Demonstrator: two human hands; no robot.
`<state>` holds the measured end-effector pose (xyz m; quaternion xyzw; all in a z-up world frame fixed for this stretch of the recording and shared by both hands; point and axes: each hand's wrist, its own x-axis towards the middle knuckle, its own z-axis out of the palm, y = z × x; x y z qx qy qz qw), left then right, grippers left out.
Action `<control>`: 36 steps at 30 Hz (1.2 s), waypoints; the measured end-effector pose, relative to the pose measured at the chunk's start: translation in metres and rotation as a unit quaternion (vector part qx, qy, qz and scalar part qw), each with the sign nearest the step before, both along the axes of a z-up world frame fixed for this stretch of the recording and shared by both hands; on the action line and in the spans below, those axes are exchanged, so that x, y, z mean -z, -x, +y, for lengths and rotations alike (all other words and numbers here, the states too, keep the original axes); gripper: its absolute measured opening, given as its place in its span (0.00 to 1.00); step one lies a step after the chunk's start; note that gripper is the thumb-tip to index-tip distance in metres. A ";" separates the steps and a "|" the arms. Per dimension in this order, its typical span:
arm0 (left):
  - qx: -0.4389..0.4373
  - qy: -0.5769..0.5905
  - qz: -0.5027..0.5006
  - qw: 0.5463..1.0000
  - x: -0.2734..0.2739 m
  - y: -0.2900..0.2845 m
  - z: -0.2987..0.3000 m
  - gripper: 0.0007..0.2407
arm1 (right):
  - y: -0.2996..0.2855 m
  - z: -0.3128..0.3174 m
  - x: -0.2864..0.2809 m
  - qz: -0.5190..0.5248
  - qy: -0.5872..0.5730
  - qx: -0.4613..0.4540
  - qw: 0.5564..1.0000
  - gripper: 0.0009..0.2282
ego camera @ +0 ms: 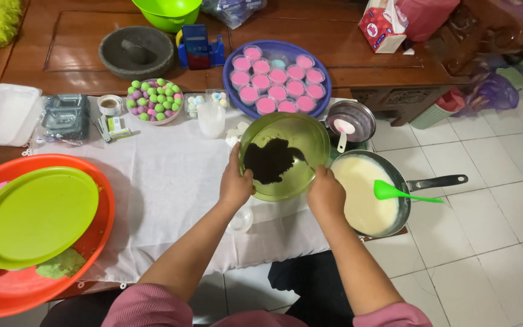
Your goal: Preparing dessert ingredients by mixing liquids in bowls and pans and handling small molds.
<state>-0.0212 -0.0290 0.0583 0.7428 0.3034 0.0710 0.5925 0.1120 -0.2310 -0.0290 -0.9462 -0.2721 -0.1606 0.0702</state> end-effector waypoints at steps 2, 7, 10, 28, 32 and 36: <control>-0.011 0.013 -0.007 1.000 0.006 -0.004 -0.002 0.30 | 0.010 0.001 0.016 0.054 -0.007 0.004 0.998 0.10; -0.019 0.015 0.004 1.000 0.028 -0.012 0.001 0.30 | 0.027 0.011 0.028 0.235 -0.059 0.029 0.970 0.07; -0.027 0.031 0.026 0.999 0.043 -0.014 0.011 0.28 | 0.029 0.006 0.019 0.293 -0.083 0.074 0.950 0.08; 0.009 0.158 0.166 0.973 0.149 -0.043 0.056 0.31 | 0.041 -0.022 -0.019 0.314 -0.130 0.093 0.936 0.10; 0.086 -0.056 0.186 0.977 0.050 0.003 0.051 0.35 | 0.039 -0.026 -0.025 0.329 -0.151 0.105 0.926 0.10; 0.232 -0.200 0.218 0.927 -0.004 0.054 0.034 0.37 | 0.041 -0.030 -0.029 0.349 -0.189 0.118 0.910 0.10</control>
